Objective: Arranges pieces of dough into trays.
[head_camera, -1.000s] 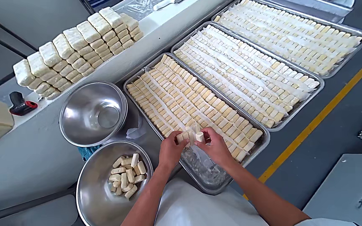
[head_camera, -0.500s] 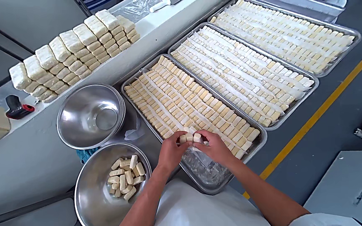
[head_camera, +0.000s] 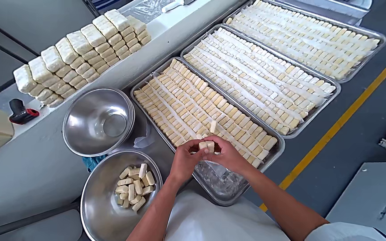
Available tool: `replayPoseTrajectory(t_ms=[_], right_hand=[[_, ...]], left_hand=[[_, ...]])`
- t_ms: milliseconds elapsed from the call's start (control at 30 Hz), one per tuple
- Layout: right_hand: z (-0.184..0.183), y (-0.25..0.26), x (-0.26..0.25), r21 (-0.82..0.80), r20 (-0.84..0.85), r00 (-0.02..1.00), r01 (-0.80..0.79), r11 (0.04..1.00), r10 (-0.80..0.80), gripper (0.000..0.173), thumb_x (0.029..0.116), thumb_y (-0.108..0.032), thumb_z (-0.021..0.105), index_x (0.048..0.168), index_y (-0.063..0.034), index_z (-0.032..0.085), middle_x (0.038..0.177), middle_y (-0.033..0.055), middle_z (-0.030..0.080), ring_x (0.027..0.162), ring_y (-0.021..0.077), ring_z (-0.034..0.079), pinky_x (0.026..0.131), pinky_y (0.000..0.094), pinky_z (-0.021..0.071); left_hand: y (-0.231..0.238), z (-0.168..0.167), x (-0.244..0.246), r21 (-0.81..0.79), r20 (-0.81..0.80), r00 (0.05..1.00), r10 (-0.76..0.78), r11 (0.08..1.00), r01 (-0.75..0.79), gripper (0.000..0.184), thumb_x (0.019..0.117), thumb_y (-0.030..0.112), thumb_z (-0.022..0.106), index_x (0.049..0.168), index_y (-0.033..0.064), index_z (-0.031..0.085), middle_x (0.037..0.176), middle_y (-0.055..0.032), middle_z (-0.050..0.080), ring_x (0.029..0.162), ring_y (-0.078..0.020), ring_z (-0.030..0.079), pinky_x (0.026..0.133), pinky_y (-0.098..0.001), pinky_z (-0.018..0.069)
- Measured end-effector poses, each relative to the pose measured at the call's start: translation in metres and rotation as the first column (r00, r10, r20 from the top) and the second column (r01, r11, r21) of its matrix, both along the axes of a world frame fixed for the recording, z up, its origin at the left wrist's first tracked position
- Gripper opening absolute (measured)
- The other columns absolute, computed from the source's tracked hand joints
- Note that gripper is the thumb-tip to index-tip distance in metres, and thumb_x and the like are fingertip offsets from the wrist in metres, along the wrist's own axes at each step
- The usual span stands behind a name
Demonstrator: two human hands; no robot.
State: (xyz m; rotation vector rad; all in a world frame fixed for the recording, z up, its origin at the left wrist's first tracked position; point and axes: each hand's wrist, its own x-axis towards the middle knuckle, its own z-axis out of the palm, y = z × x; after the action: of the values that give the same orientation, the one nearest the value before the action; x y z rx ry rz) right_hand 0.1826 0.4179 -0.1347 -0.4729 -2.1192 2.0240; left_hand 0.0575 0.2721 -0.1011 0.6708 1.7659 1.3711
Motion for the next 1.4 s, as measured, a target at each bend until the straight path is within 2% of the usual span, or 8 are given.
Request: replayPoseTrajectory(t_ms=[467, 600, 767, 900, 1000, 1100, 1267, 1400], right_hand=[[-0.016, 0.008, 0.019, -0.413, -0.08, 0.997, -0.05, 0.909, 0.019, 0.047, 0.0866, -0.008, 0.068, 0.132, -0.0087, 0.06, 0.112, 0.0092, 0.069, 0.098, 0.0158, 0.069, 0.087, 0.0321, 0.0588], [-0.035, 0.023, 0.034, -0.068, 0.101, 0.995, 0.017, 0.998, -0.011, 0.046, 0.075, -0.006, 0.061, 0.121, -0.0087, 0.06, 0.11, 0.0059, 0.068, 0.099, 0.0158, 0.067, 0.081, 0.0347, 0.0575], [-0.025, 0.002, 0.034, 0.315, 0.222, 0.967, -0.194, 0.929, 0.127, 0.065, 0.0839, -0.024, 0.079, 0.144, -0.0131, 0.057, 0.15, 0.0063, 0.052, 0.142, 0.0215, 0.046, 0.117, 0.048, 0.0397], [-0.025, -0.004, 0.03, 0.347, 0.09, 0.991, -0.126, 0.93, 0.1, 0.021, 0.1004, -0.017, 0.061, 0.114, -0.0056, 0.073, 0.112, 0.007, 0.072, 0.108, 0.015, 0.068, 0.097, 0.0389, 0.056], [-0.021, 0.002, 0.034, 0.225, -0.007, 0.998, 0.068, 0.972, -0.068, 0.021, 0.1007, -0.013, 0.049, 0.107, -0.0051, 0.067, 0.092, 0.0024, 0.07, 0.085, 0.0102, 0.067, 0.077, 0.0316, 0.0566], [-0.007, 0.005, 0.029, -0.132, -0.093, 0.95, 0.286, 0.949, -0.299, 0.028, 0.1039, -0.015, 0.035, 0.11, -0.0079, 0.061, 0.082, 0.0033, 0.07, 0.076, 0.0159, 0.071, 0.074, 0.0371, 0.0618], [0.038, 0.015, 0.002, -0.48, -0.139, 0.888, 0.327, 0.814, -0.438, 0.025, 0.1076, -0.023, 0.034, 0.099, -0.0157, 0.057, 0.067, -0.0034, 0.055, 0.057, 0.0086, 0.057, 0.06, 0.0273, 0.0563], [0.059, 0.004, -0.012, -0.357, -0.171, 0.939, 0.223, 0.907, -0.298, 0.02, 0.1065, -0.021, 0.04, 0.1, -0.0155, 0.059, 0.065, -0.005, 0.049, 0.053, 0.0057, 0.05, 0.054, 0.023, 0.0501]], left_hand=[[-0.014, -0.017, -0.008, 0.152, 0.312, 0.946, -0.093, 0.987, 0.047, 0.03, 0.1036, 0.013, 0.05, 0.129, 0.0039, 0.062, 0.107, -0.0119, 0.07, 0.09, -0.0191, 0.07, 0.084, -0.0368, 0.0598], [-0.016, -0.014, -0.007, 0.118, 0.404, 0.912, -0.075, 0.993, 0.029, 0.035, 0.0966, 0.012, 0.037, 0.127, 0.0039, 0.054, 0.103, -0.012, 0.07, 0.087, -0.0222, 0.073, 0.08, -0.0411, 0.0625], [-0.014, -0.011, 0.007, 0.026, 0.379, 0.908, -0.179, 0.983, 0.183, 0.022, 0.0964, 0.001, 0.055, 0.118, 0.0024, 0.057, 0.099, -0.0109, 0.068, 0.081, -0.0188, 0.071, 0.072, -0.0342, 0.0618], [-0.019, -0.014, 0.006, 0.074, 0.311, 0.936, -0.165, 0.986, 0.15, 0.016, 0.0929, 0.002, 0.064, 0.109, 0.0031, 0.062, 0.092, -0.0097, 0.07, 0.076, -0.0169, 0.07, 0.069, -0.0313, 0.0606], [-0.028, -0.026, -0.005, -0.012, 0.163, 0.985, -0.05, 0.999, 0.052, 0.021, 0.0896, 0.002, 0.07, 0.109, 0.0039, 0.063, 0.088, -0.0078, 0.069, 0.072, -0.0148, 0.066, 0.067, -0.03, 0.058], [-0.03, -0.045, -0.008, -0.303, -0.093, 0.995, -0.027, 0.953, -0.002, 0.024, 0.093, 0.007, 0.069, 0.116, 0.0068, 0.063, 0.088, -0.0066, 0.065, 0.072, -0.017, 0.063, 0.066, -0.0352, 0.0547], [-0.019, -0.064, 0.002, -0.434, -0.086, 0.975, -0.204, 0.889, 0.147, 0.064, 0.0939, 0.023, 0.072, 0.151, 0.0096, 0.045, 0.146, -0.0205, 0.051, 0.126, -0.033, 0.059, 0.104, -0.0525, 0.0513], [-0.008, -0.045, 0.008, -0.363, -0.13, 0.968, -0.214, 0.919, 0.154, 0.061, 0.0963, 0.028, 0.071, 0.149, 0.0074, 0.048, 0.149, -0.0174, 0.051, 0.132, -0.031, 0.054, 0.108, -0.0509, 0.0471]])
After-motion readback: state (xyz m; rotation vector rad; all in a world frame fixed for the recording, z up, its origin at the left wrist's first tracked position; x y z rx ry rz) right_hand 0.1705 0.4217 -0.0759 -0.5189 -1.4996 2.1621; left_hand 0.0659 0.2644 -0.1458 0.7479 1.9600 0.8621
